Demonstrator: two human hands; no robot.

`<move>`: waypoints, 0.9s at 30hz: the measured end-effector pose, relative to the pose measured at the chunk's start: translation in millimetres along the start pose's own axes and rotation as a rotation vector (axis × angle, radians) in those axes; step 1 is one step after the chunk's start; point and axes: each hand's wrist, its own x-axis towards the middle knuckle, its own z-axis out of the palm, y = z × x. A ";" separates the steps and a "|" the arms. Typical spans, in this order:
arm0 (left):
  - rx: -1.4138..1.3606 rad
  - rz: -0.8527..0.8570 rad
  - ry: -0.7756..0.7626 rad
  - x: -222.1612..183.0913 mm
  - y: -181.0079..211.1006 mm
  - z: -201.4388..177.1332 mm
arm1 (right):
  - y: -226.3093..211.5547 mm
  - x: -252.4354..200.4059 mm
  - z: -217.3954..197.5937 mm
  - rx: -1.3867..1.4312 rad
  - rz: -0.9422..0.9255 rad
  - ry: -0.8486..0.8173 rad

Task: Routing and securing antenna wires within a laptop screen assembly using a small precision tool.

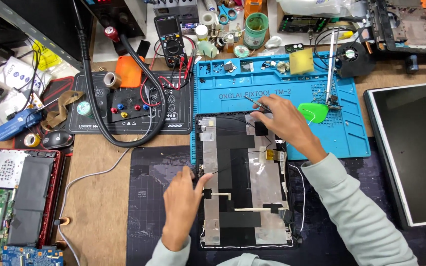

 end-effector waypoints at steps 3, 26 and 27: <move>-0.009 -0.016 0.026 -4.1 6.5 9.0 | -6.9 6.8 0.4 -0.052 0.036 -0.066; -0.361 0.151 -0.005 126.7 49.9 -48.4 | 52.3 -27.5 -50.0 0.085 0.110 0.066; -0.312 0.160 -0.003 134.7 55.1 -51.9 | 64.8 -31.5 -46.4 0.133 0.136 0.072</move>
